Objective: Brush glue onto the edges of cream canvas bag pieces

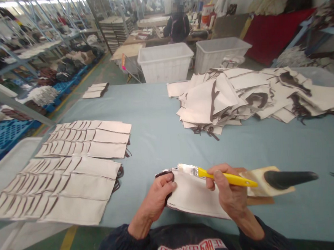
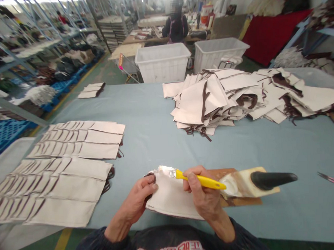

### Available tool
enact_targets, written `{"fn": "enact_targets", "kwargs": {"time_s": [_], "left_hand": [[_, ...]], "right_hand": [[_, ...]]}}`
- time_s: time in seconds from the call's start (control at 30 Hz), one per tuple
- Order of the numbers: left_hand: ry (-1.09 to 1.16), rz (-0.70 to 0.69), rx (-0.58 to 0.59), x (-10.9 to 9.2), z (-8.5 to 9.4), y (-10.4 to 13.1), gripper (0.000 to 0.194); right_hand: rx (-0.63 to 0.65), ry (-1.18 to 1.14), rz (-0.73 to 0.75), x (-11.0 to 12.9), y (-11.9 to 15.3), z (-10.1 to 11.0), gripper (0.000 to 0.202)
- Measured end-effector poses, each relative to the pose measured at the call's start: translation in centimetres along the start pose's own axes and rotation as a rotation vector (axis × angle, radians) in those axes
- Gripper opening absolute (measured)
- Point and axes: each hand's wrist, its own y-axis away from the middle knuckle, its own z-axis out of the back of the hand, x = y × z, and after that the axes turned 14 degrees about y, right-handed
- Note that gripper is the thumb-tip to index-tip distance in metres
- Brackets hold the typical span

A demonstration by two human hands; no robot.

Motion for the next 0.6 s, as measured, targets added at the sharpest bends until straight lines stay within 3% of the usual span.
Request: {"fn": "enact_targets", "kwargs": {"time_s": [0.1,0.23,0.3,0.47,0.6], "left_hand": [[0.002,-0.005,0.005,0.0,0.1,-0.1,0.04],[0.014,-0.012,0.0,0.0,0.2,-0.1,0.039],[0.021,-0.012,-0.007,-0.1,0.2,0.0,0.039],[0.007,-0.013,0.012,-0.1,0.2,0.1,0.039],[-0.003,0.004,0.024,-0.1,0.0,-0.5,0.04]], "right_hand": [[0.091,-0.007,-0.04,0.0,-0.1,-0.7,0.033],[-0.095,-0.08,-0.065,-0.3,-0.6,-1.7,0.035],[-0.129,-0.033,-0.053,-0.9,-0.7,-1.7,0.033],[-0.072,0.226,-0.051,-2.7,-0.5,-1.5,0.029],[0.053,0.37,-0.038,-3.3,-1.2,-3.2,0.034]]}}
